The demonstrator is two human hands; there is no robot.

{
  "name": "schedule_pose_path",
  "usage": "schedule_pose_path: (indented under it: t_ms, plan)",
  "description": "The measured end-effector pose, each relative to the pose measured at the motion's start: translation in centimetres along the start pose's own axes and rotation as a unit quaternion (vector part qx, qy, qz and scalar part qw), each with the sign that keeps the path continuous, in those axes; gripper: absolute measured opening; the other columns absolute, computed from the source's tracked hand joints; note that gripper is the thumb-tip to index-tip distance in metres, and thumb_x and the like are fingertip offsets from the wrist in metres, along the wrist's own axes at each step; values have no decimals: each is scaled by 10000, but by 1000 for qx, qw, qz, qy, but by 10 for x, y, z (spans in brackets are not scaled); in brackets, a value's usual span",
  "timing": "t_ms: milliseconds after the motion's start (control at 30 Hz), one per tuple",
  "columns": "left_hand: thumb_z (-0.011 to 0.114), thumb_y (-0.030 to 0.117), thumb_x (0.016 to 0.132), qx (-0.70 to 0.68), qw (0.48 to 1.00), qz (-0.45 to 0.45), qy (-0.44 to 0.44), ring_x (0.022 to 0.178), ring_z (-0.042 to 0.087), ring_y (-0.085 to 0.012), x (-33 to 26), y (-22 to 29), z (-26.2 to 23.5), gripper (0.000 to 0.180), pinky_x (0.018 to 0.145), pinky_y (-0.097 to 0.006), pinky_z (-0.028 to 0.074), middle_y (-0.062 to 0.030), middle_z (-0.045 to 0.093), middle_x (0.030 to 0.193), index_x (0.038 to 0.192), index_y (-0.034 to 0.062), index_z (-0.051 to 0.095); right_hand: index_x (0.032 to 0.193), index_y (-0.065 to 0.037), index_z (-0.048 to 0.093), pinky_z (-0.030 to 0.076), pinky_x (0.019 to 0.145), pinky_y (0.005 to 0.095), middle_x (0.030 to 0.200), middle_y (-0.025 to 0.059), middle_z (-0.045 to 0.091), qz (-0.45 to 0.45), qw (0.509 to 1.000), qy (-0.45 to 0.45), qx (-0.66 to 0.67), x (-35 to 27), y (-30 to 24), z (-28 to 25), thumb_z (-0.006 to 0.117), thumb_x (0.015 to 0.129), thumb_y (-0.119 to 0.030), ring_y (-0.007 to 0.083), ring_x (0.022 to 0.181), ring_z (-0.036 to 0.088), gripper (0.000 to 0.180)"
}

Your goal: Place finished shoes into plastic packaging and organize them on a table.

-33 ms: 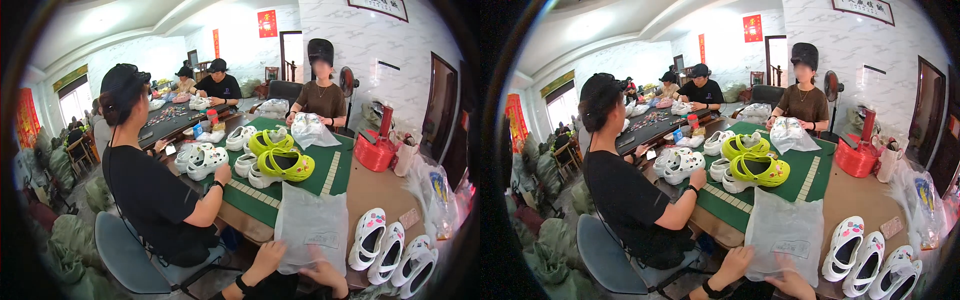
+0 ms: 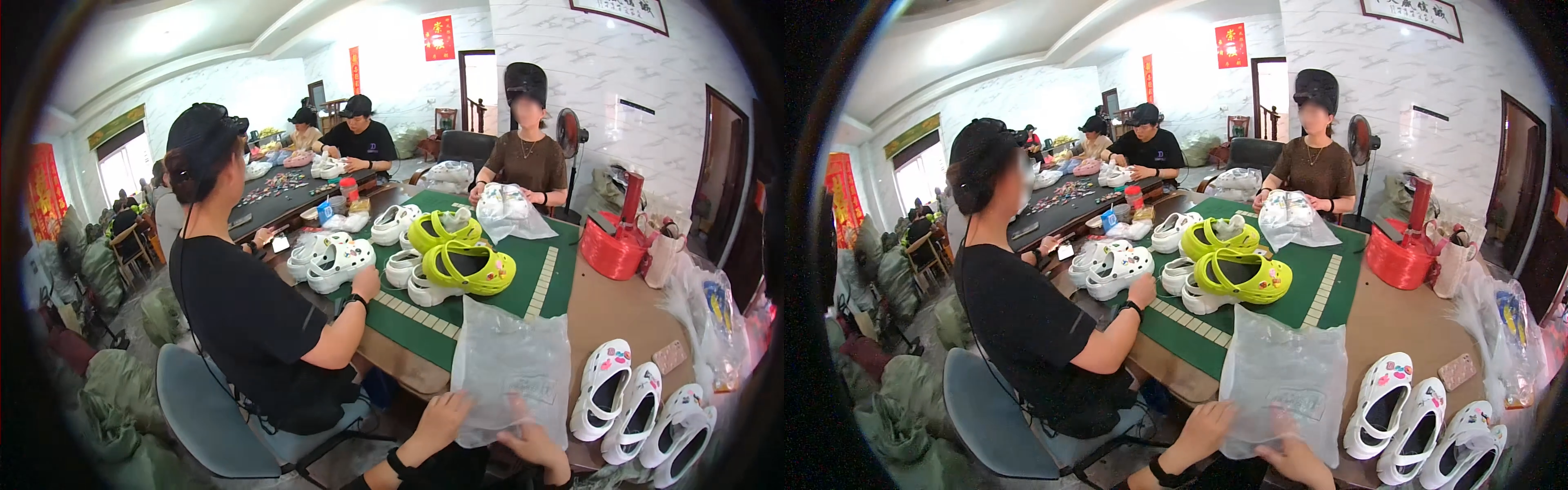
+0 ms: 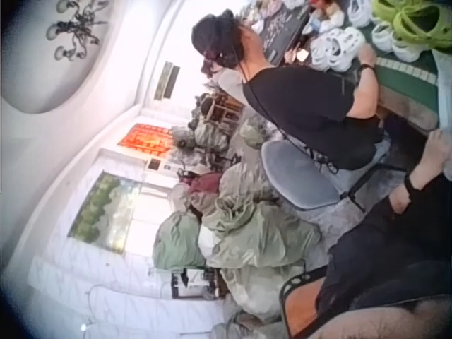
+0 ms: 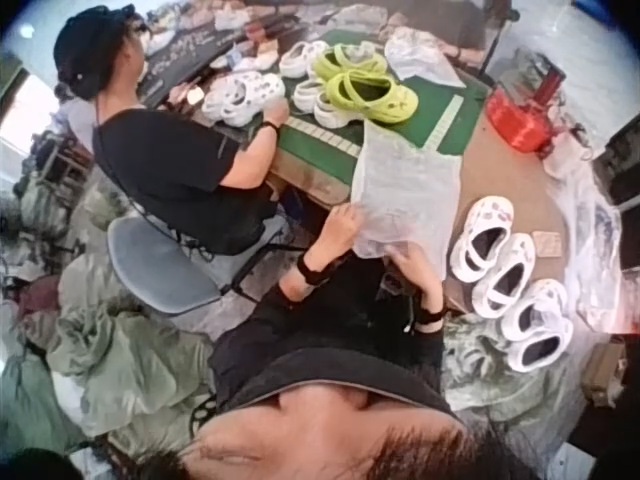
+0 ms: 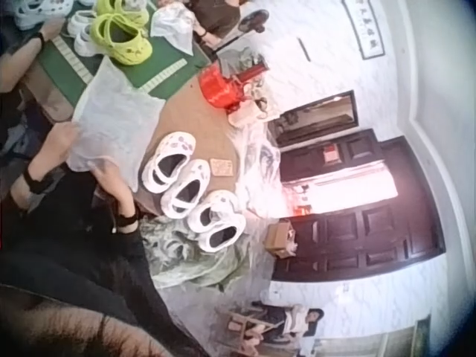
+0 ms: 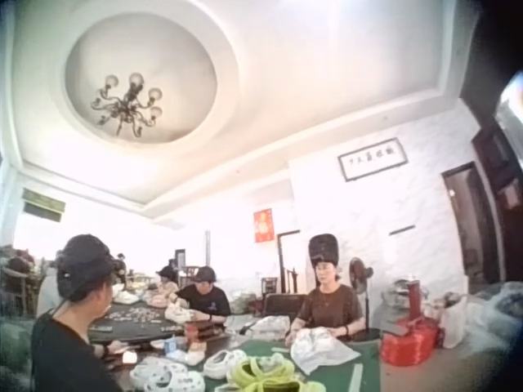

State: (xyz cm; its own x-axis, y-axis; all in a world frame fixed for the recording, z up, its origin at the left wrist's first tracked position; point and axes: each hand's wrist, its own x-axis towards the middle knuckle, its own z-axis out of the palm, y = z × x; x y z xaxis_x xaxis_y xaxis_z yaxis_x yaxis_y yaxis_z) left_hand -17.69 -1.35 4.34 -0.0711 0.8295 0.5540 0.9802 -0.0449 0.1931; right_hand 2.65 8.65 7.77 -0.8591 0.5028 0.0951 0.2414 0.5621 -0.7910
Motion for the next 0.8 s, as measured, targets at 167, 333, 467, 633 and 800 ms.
schedule_pose_path:
  t_ms: [167, 333, 467, 633, 800]
  plan:
    - [647, 191, 758, -38, 999, 7, 27, 918, 559, -250, 7, 24, 4, 414, 768, -361, 442, -83, 585, 986, 1138, 68, 539, 1422, 39, 167, 260, 1066, 346, 1416, 245, 327, 217, 967, 11, 131, -6, 16, 2, 467, 929, -196, 302, 1328, 316, 623]
    - [614, 86, 759, -82, 994, -62, 34, 923, 580, -274, 6, 24, 23, 401, 768, -365, 476, -103, 593, 1078, 1151, 82, 527, 1311, 38, 412, 349, 1004, 360, 1307, 225, 462, 47, 986, 158, 21, -32, -28, 14, 542, 866, -108, 316, 1214, 453, 487]
    - [570, 28, 795, -182, 959, -44, 213, 741, 600, -295, 16, 14, 43, 316, 607, -356, 504, -147, 590, 1127, 1108, 37, 530, 1122, 44, 548, 395, 934, 380, 1114, 184, 575, 28, 901, 429, -56, -68, -21, -14, 590, 823, -74, 282, 1053, 542, 324]
    - [606, 29, 774, -66, 967, 106, 221, 613, 606, -179, 15, 2, 39, 106, 515, -265, 500, -172, 563, 1207, 845, 68, 537, 1067, 36, 550, 387, 881, 446, 1090, 198, 549, 180, 737, 540, -365, -84, 8, -62, 652, 759, -91, 377, 1021, 503, 348]
    - [601, 60, 763, -111, 969, 160, 150, 682, 627, -200, 4, 12, 44, 146, 540, -295, 521, -193, 576, 1201, 902, 103, 606, 1132, 50, 526, 389, 894, 449, 1062, 236, 581, 308, 752, 460, -357, -104, 47, -74, 705, 736, -234, 404, 1000, 529, 519]
